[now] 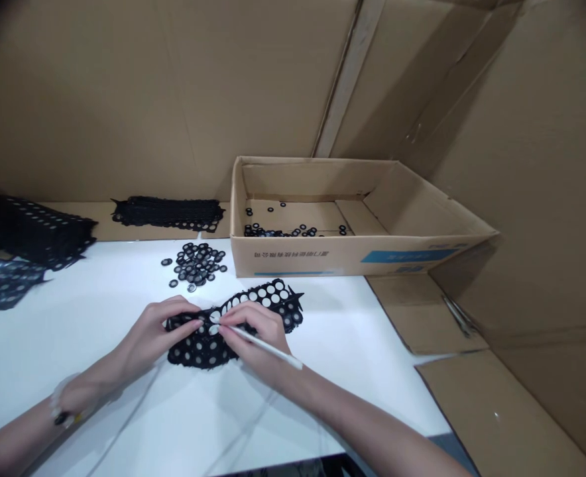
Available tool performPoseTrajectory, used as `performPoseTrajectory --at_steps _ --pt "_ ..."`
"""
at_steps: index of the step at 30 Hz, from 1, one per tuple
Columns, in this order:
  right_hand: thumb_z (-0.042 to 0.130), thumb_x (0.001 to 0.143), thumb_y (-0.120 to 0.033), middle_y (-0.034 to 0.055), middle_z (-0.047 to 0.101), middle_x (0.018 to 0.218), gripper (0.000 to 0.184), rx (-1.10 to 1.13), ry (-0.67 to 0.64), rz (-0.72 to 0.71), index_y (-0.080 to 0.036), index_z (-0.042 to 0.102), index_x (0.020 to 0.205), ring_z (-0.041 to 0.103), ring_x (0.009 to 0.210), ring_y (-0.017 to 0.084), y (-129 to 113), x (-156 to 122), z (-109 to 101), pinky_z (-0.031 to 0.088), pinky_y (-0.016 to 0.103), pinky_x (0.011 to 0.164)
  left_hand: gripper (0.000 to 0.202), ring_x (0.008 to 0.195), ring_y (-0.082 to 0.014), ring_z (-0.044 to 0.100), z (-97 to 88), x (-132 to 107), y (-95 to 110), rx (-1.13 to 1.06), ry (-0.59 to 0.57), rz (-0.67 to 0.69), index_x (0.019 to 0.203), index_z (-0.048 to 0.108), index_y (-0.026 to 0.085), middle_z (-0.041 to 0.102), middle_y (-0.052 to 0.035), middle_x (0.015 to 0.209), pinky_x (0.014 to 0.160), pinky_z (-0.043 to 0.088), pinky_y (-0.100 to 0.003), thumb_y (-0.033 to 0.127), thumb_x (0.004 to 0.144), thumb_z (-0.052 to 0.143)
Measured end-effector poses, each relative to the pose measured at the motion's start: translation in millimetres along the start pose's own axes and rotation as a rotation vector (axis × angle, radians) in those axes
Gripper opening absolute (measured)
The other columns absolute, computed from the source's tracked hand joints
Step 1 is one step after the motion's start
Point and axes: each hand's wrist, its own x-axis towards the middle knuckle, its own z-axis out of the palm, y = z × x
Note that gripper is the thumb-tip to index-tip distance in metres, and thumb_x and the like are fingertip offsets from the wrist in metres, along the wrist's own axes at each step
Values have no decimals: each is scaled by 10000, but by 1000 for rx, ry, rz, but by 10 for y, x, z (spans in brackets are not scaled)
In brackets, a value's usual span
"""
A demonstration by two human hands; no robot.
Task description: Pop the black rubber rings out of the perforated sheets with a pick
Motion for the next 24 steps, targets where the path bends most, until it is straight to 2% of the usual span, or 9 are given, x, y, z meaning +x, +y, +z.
performPoseTrajectory --at_steps 7,14,16,24 --pt "666 794 -116 45 698 798 88 -8 -17 23 -203 664 774 667 735 167 -14 3 10 536 280 672 169 765 -177 603 24 -5 -11 2 22 62 829 693 182 669 -43 795 707 472 -288 330 854 616" --pt "653 806 -90 42 683 807 109 0 5 2 -189 642 762 656 742 151 20 -83 91 527 260 684 70 735 -156 591 41 -41 -66 122 113 345 841 651 160 666 -25 760 726 435 -309 202 871 603" --pt "643 812 -75 46 676 817 116 -4 14 -10 -183 637 771 653 752 145 25 -108 114 524 250 691 46 716 -147 584 53 -50 -75 160 122 388 845 636 153 661 -19 746 721 418 -309 174 870 604" --pt "628 824 -59 53 665 840 118 -10 2 -45 -175 632 801 650 777 142 94 -159 159 520 238 701 79 697 -138 545 111 -96 -30 168 45 386 846 636 153 639 -13 717 727 389 -312 153 889 570"
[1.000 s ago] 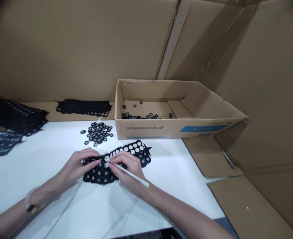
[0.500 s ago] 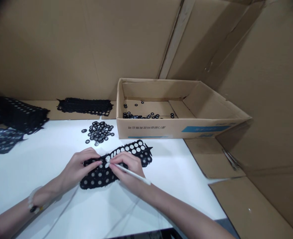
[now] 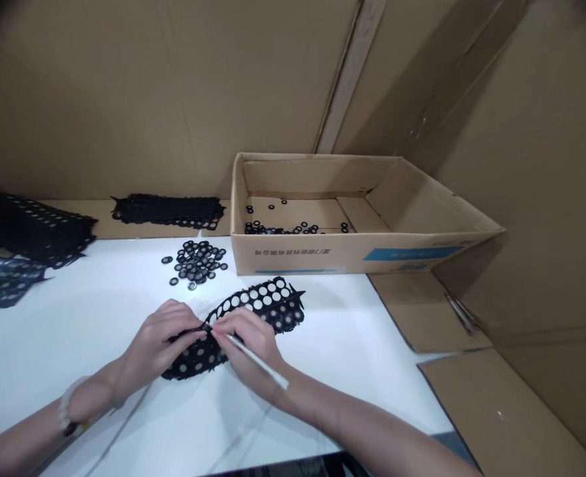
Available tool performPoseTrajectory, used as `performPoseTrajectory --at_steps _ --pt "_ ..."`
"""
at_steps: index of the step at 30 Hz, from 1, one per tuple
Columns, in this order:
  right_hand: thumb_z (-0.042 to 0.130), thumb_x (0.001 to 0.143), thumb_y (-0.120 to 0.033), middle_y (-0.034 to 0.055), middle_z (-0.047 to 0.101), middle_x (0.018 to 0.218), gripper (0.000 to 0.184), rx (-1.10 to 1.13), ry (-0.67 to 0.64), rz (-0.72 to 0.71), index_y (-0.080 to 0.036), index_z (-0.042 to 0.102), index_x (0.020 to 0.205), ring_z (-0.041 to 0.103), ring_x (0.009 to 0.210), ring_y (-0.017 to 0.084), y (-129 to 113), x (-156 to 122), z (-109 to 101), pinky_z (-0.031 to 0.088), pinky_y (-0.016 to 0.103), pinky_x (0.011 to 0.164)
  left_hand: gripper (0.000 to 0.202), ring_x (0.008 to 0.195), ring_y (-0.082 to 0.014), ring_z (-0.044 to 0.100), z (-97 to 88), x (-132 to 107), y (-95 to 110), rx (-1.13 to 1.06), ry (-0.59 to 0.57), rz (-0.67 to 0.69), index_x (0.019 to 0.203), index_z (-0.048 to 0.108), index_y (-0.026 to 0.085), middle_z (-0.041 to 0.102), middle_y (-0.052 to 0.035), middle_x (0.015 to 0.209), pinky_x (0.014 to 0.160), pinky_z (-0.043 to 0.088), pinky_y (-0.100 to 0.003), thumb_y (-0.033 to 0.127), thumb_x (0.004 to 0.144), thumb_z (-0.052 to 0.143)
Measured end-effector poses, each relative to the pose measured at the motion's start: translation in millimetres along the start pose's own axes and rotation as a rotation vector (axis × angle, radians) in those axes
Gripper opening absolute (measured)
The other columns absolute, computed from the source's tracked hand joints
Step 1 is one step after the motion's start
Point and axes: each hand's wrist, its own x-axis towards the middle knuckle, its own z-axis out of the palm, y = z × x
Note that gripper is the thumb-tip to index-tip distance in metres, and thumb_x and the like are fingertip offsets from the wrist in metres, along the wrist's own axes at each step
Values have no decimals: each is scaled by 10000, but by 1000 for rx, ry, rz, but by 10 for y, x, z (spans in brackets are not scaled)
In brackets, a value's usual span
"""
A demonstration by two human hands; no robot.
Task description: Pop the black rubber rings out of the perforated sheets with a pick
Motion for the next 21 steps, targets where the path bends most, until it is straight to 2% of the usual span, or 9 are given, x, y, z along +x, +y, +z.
performPoseTrajectory --at_steps 3,6,9,11,14,16,18,21 --pt "623 825 -49 53 667 860 132 -14 9 -31 -180 631 831 650 797 144 22 -6 8 523 244 717 83 710 -151 540 23 -14 16 -25 39 -95 839 670 179 650 -11 717 743 381 -323 211 875 603" --pt "627 824 -50 52 668 864 133 -49 34 -45 -183 626 834 653 802 146 24 11 -2 525 250 733 131 794 -184 540 44 -7 5 -166 109 -343 791 699 204 649 -27 761 760 399 -323 318 835 651" --pt "624 826 -55 56 668 850 125 -68 40 -48 -179 620 819 655 791 148 7 29 -11 527 250 727 187 885 -206 515 44 23 -12 -317 55 -507 740 692 204 605 -42 851 786 399 -322 373 813 657" --pt "615 828 -55 58 669 841 122 -66 53 -46 -177 616 816 656 789 150 -10 35 -11 527 252 721 222 879 -200 505 30 47 -10 -426 -29 -505 731 668 192 565 -42 864 788 399 -318 382 834 618" --pt "603 832 -58 54 666 829 123 -66 79 -7 -177 611 806 651 772 145 -24 43 -6 523 249 698 237 863 -194 500 6 68 27 -540 -139 -414 765 615 183 533 -35 844 773 413 -312 400 849 577" --pt "605 834 -70 47 659 816 118 -63 54 18 -181 607 793 646 760 142 -9 55 -9 518 249 688 228 871 -199 486 -4 65 62 -449 -133 -372 759 578 180 533 -33 834 778 413 -320 396 822 612" --pt "612 832 -89 56 667 850 107 -53 -12 -6 -185 599 787 649 810 158 27 73 -21 518 272 723 206 858 -198 468 -7 50 89 -265 -76 -329 736 553 176 542 -32 812 779 408 -329 348 808 638" --pt "607 837 -115 107 674 1047 78 -66 -134 -114 -189 587 820 636 924 200 88 104 -56 503 351 826 102 842 -192 445 -8 21 102 -58 -20 -203 770 560 173 559 -38 800 767 412 -330 240 839 592"
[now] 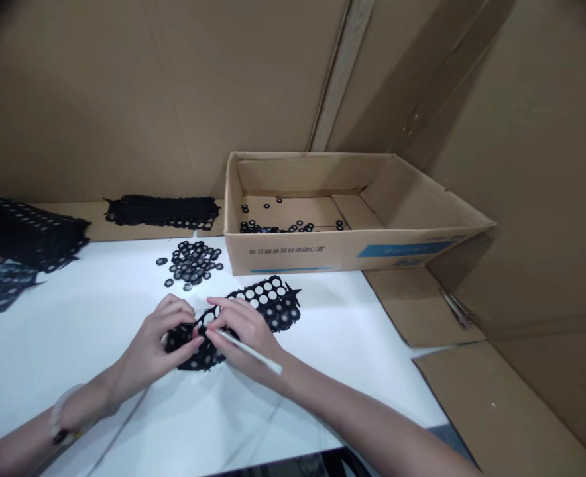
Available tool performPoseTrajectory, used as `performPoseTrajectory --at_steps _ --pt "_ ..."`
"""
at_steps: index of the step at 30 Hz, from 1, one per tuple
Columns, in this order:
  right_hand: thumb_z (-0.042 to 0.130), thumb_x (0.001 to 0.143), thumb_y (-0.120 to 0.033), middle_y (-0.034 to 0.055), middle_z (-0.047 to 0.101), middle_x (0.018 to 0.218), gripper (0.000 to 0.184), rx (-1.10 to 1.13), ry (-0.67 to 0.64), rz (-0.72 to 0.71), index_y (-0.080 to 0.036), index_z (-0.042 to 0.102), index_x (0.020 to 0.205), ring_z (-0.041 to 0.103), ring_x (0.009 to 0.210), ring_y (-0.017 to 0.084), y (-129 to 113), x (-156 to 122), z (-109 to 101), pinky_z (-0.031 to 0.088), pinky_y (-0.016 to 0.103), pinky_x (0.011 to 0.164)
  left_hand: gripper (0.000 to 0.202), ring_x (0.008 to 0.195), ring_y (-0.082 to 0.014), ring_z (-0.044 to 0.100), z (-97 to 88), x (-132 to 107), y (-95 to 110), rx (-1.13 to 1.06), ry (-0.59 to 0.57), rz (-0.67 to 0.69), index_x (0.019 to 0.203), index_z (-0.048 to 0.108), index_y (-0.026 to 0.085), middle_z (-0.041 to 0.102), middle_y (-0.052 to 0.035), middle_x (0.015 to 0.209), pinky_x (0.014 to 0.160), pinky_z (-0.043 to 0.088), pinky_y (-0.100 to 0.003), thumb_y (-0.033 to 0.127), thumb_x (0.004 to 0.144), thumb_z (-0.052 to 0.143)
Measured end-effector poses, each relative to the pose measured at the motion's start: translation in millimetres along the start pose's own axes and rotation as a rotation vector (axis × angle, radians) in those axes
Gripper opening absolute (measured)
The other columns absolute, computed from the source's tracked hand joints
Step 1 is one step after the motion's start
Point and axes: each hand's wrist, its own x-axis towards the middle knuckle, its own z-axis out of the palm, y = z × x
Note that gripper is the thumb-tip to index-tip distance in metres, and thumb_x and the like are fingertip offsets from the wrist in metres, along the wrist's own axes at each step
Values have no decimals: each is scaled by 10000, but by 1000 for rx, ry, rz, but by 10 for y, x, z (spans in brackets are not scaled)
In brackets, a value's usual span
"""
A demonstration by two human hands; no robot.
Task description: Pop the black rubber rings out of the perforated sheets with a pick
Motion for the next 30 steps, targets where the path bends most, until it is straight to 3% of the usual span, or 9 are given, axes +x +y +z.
performPoseTrajectory --at_steps 4,9,13,16,18,20,22,25,30 --pt "574 868 -126 106 680 1010 65 0 -101 -82 -191 574 872 624 883 185 32 8 -45 504 349 816 54 882 -203 439 -17 -10 -21 170 52 166 868 578 175 557 -50 848 778 423 -337 146 823 570" --pt "568 874 -126 78 660 905 60 -5 -120 -112 -180 560 850 607 826 163 21 -10 -39 507 324 800 126 965 -262 410 -40 14 -38 479 277 221 834 521 154 491 -91 932 833 393 -419 213 773 614" --pt "559 875 -122 81 663 885 71 -26 -118 -91 -183 561 838 614 821 173 13 -11 -22 513 318 775 131 852 -230 412 -54 21 -56 598 230 270 694 517 178 482 -45 794 788 336 -403 209 804 581" --pt "550 877 -127 72 674 870 84 -41 -98 -39 -194 569 829 634 816 172 13 -13 -19 518 304 757 147 862 -229 410 -78 -4 -48 551 131 257 695 552 189 517 -43 792 793 304 -407 178 840 530" --pt "543 876 -138 62 680 865 90 -43 -77 25 -199 574 818 649 803 167 22 -15 -27 523 289 741 178 861 -220 409 -112 -34 -20 380 74 236 699 550 190 503 -45 787 789 328 -392 167 863 486" --pt "542 870 -140 50 685 862 94 -48 -69 116 -202 577 809 659 790 162 33 -10 -46 525 277 726 224 844 -214 407 -163 -52 3 164 99 219 684 526 191 461 -47 775 764 364 -375 178 885 429" --pt "547 861 -133 37 688 848 104 -51 -60 198 -203 574 790 663 766 158 33 4 -69 521 267 705 249 833 -214 405 -221 -33 -21 50 225 173 677 507 196 432 -47 773 744 379 -370 206 900 396" --pt "570 845 -123 29 692 835 112 -31 -32 241 -201 571 765 667 752 152 3 18 -77 512 252 687 242 855 -228 402 -281 75 -208 205 352 -1 686 526 199 488 -52 806 795 356 -397 297 897 462" --pt "586 842 -140 46 693 846 80 27 -56 169 -191 589 781 672 777 156 -36 -32 -9 521 260 717 225 936 -270 412 -265 234 -651 506 180 -317 813 615 205 616 -66 969 846 300 -457 395 880 516"
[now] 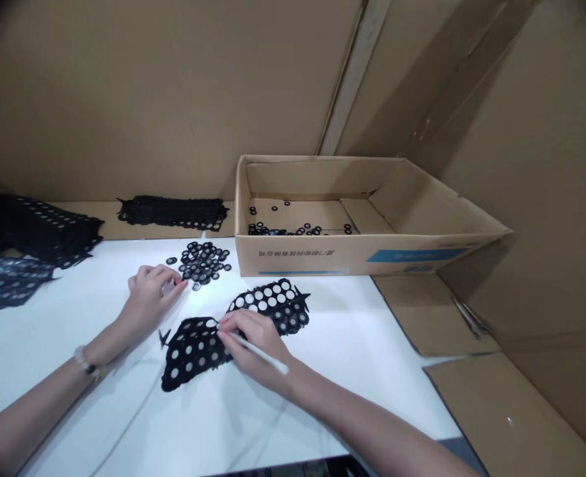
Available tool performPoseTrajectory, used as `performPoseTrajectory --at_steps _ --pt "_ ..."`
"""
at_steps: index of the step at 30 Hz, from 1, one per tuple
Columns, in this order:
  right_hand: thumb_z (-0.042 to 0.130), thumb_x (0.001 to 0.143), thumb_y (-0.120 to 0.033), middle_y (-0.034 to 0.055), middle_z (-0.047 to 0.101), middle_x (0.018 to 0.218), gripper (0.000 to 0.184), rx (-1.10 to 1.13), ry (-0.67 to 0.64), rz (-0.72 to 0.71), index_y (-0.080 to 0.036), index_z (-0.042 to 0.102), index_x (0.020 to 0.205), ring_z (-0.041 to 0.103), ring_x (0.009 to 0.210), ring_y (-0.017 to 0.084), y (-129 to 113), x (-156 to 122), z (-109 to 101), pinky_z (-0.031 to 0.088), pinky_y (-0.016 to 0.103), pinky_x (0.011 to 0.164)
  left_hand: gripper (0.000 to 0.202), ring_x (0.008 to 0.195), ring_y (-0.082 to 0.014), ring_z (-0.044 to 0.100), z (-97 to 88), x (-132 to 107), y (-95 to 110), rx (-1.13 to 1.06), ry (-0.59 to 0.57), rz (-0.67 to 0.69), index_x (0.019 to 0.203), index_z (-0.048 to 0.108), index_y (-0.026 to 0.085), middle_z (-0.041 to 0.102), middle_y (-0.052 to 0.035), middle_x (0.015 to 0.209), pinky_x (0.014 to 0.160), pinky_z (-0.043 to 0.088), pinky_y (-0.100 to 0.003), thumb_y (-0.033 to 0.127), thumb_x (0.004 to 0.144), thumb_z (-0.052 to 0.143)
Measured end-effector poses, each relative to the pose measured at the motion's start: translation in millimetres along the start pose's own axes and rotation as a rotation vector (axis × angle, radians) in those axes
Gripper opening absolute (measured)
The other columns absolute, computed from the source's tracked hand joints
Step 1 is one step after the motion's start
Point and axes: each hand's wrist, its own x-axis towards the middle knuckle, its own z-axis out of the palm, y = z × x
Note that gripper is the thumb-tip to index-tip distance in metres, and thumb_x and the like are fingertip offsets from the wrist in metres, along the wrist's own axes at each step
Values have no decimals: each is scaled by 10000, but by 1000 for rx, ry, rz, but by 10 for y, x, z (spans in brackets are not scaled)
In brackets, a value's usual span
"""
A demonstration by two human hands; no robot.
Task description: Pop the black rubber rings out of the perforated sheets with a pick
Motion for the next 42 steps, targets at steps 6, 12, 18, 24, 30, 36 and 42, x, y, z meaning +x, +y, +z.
performPoseTrajectory --at_steps 6,12,18,24,30,36,42 --pt "584 837 -133 45 696 827 97 -4 2 -16 -196 587 764 677 768 157 12 3 0 530 263 712 356 1059 -287 422 -80 -53 99 -83 36 8 1221 550 227 586 -92 1172 932 296 -472 376 918 438" --pt "597 829 -123 40 701 838 87 -25 34 -9 -196 599 781 673 760 150 5 29 -21 532 265 722 399 878 -217 575 -321 -220 404 -665 -501 91 1061 638 185 671 -56 986 748 428 -288 496 862 487" --pt "617 825 -161 62 686 827 59 -14 60 -51 -193 628 777 657 775 176 -13 65 -55 532 295 697 245 685 -171 566 -217 -217 374 -451 -598 73 754 662 151 663 -9 727 616 386 -233 374 806 575" --pt "661 793 -160 18 681 748 34 -15 0 80 -193 651 793 626 655 142 -57 52 -57 486 249 604 259 552 -127 463 -204 -258 365 -347 -643 74 603 570 163 559 30 584 536 311 -216 348 784 571" --pt "657 782 -145 22 684 750 78 70 -14 99 -191 635 724 634 687 147 -11 20 -3 498 245 613 232 535 -107 383 -200 -259 317 -350 -678 85 596 572 154 483 39 554 513 288 -199 331 743 604" --pt "641 782 -145 34 694 798 59 44 41 83 -196 650 810 646 687 148 -41 12 -16 522 247 610 271 615 -134 484 -110 -223 338 -546 -583 -12 677 623 133 561 26 626 575 365 -200 393 751 644" --pt "643 796 -141 33 707 775 67 68 96 54 -194 642 754 673 717 158 -79 20 -22 541 260 642 293 691 -161 533 -78 -267 407 -653 -557 -28 756 654 125 606 8 693 642 417 -224 418 769 651"
